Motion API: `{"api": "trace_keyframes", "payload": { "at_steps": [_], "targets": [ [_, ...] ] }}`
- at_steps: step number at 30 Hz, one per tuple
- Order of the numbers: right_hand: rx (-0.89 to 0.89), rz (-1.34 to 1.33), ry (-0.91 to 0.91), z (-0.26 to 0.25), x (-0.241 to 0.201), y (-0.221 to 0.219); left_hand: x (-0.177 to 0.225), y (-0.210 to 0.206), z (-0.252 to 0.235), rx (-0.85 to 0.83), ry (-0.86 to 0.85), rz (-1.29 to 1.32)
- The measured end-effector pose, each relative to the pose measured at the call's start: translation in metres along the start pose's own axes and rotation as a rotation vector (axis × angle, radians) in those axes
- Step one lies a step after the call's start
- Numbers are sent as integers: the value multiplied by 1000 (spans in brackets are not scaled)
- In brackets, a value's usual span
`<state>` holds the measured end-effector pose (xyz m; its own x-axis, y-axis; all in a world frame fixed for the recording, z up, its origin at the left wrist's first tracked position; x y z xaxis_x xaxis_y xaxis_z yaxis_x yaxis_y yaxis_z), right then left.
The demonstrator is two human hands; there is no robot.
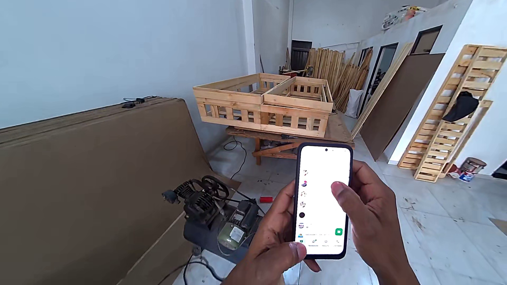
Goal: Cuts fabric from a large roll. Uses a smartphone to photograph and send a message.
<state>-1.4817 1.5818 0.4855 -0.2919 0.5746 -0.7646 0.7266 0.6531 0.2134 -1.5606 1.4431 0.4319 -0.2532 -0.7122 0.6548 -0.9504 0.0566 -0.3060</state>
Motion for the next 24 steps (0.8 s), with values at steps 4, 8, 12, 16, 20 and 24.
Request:
{"api": "trace_keyframes", "payload": {
  "at_steps": [4, 8, 12, 16, 20, 24],
  "targets": [
    [-18, 21, -8, 4, -3, -6, 4, 3, 5, 31, 5, -11],
    [44, 66, -74, 5, -5, -12, 6, 2, 8, 32, 11, -34],
    [3, 28, -23, 7, -7, -13, 7, 3, 11, 23, 11, -37],
    [-113, -90, 58, 14, -7, -12, 13, 6, 12, 13, -3, -19],
    [-205, -216, 104, 24, -6, -16, 22, 9, 10, 35, -18, 14],
    [-362, -356, 121, 36, -2, -24, 32, 9, 7, 49, -20, 33]
  ]
}}
Point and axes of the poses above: each hand's wrist, its own z-axis away from the middle knuckle, its own y-axis out of the back of the hand, x = y × z, the point moved 7 cm from there along -z, towards the middle knuckle, and after that the axes turned 5 degrees about z, right-handed, at the moved point
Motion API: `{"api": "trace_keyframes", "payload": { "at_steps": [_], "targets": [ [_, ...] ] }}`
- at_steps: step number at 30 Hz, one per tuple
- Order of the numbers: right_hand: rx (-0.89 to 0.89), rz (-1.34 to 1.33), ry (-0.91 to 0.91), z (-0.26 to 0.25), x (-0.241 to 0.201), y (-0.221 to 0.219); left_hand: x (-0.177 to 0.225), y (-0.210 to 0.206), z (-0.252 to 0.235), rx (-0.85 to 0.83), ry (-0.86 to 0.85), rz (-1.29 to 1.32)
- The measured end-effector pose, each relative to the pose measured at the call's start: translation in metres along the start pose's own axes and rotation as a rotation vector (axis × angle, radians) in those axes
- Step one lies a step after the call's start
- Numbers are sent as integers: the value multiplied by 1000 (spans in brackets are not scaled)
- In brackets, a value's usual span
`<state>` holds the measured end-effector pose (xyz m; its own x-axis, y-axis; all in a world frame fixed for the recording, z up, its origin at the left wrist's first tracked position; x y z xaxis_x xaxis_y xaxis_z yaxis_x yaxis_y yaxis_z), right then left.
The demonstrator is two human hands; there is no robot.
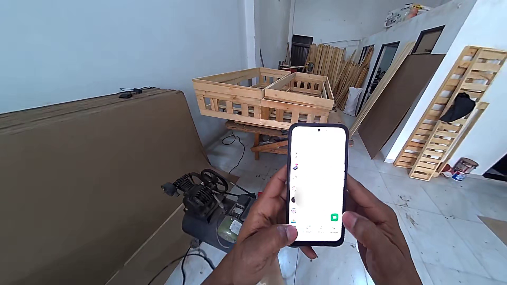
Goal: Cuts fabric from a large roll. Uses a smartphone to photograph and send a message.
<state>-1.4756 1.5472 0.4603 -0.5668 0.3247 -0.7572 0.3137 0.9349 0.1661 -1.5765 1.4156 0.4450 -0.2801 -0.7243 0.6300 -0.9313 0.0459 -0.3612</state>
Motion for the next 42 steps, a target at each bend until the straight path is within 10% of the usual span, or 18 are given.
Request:
{"api": "trace_keyframes", "payload": {
  "at_steps": [42],
  "targets": [
    [187, 180, 45, -3, -11, 3, 5, -2, 2, -30, 34, -26]
  ]
}}
Point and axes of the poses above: each hand's wrist, its own z-axis away from the middle knuckle, its own y-axis out of the back of the hand, x = y × z, the point moved 7 cm from there along -z, towards the middle knuckle, and after that the axes turned 5 degrees about z, right-handed, at the moved point
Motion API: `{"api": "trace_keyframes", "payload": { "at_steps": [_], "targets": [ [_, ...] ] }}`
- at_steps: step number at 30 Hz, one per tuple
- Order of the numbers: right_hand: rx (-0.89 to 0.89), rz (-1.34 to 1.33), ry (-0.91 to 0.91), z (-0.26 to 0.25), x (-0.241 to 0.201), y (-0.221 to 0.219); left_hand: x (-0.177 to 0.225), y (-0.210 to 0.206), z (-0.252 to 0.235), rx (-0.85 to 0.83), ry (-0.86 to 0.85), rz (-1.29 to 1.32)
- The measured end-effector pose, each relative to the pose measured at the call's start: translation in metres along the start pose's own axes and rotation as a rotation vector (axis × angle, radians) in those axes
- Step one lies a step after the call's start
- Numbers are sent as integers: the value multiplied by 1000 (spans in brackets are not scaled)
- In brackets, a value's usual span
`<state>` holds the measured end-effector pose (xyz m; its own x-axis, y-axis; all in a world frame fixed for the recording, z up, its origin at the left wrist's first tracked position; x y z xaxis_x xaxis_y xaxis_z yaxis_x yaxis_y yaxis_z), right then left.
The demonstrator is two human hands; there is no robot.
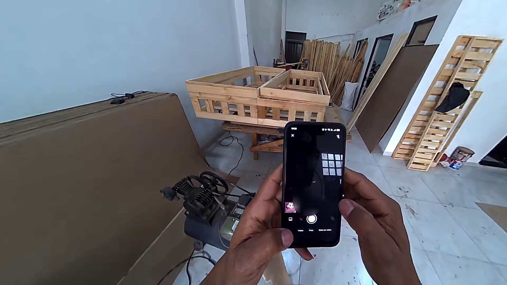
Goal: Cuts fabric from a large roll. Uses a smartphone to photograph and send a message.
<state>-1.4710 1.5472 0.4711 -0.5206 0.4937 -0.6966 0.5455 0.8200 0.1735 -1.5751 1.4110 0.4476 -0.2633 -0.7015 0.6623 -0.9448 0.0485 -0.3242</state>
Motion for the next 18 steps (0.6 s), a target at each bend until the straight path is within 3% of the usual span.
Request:
{"api": "trace_keyframes", "payload": {
  "at_steps": [12, 18],
  "targets": [
    [8, 25, -57, -8, 2, -7, 2, 1, -4, -1, -22, -6],
    [151, 181, -130, -5, -3, -23, 0, -1, -7, 2, -52, -60]
  ]
}}
Point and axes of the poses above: each hand's wrist, its own z-axis away from the middle knuckle, its own y-axis out of the back of the hand, x = y × z, the point moved 7 cm from there along -z, towards the middle knuckle, and after that the axes turned 5 degrees about z, right-handed, at the moved point
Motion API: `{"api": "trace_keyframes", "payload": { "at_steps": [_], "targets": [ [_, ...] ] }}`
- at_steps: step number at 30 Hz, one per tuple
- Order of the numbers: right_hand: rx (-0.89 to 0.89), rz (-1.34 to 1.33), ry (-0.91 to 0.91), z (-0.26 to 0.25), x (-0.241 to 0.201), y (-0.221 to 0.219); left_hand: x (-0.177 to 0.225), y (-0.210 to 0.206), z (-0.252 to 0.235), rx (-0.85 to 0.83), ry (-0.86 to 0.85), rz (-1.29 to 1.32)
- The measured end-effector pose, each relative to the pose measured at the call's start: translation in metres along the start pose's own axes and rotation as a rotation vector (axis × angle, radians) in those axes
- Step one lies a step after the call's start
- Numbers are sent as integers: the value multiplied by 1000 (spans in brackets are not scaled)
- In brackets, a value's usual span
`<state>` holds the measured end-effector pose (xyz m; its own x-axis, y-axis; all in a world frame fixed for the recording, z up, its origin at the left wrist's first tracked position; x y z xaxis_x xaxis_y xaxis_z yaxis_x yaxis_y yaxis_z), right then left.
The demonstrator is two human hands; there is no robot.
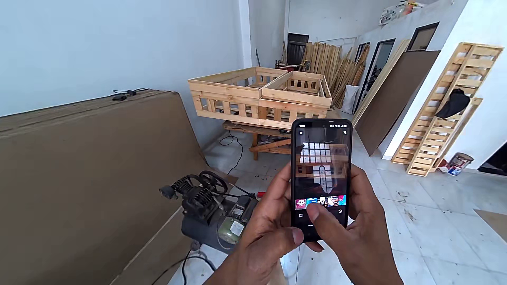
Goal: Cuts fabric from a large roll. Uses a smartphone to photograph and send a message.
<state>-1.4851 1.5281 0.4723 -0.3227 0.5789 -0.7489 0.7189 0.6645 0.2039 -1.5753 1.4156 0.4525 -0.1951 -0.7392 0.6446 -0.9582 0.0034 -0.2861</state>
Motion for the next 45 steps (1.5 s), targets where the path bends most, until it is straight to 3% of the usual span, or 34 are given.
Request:
{"api": "trace_keyframes", "payload": {
  "at_steps": [19, 25, 27, 31, 33, 37, 40, 45],
  "targets": [
    [-149, -128, 143, 6, -8, 10, 10, 0, 2, -53, 6, 61],
    [-230, -155, 102, 19, -23, 3, 22, -7, 6, -55, -62, 71],
    [-173, -21, 87, 23, -27, 3, 25, -12, 8, -44, -114, 32],
    [27, 594, 187, 25, -43, 8, 21, -35, 10, -96, -173, 7],
    [39, 708, 278, 22, -52, 20, 29, -36, 12, -131, -158, -112],
    [-35, 812, 413, 7, -67, 56, 81, -13, 6, -19, -218, -595],
    [-61, 799, 485, -1, -74, 69, 99, -12, -1, -102, -231, -943],
    [-55, 535, 336, -4, -67, 84, 101, -21, -10, -80, -300, -1052]
  ]
}}
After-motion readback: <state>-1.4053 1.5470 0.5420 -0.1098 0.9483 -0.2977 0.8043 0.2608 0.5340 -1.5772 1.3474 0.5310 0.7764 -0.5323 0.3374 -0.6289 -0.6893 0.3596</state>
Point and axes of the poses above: each hand's wrist, its own z-axis away from the middle knuckle, its own y-axis out of the back of the hand, x = y × z, the point moved 7 cm from there along -z, towards the middle knuckle, and after that the axes turned 5 degrees about z, right-handed, at the moved point
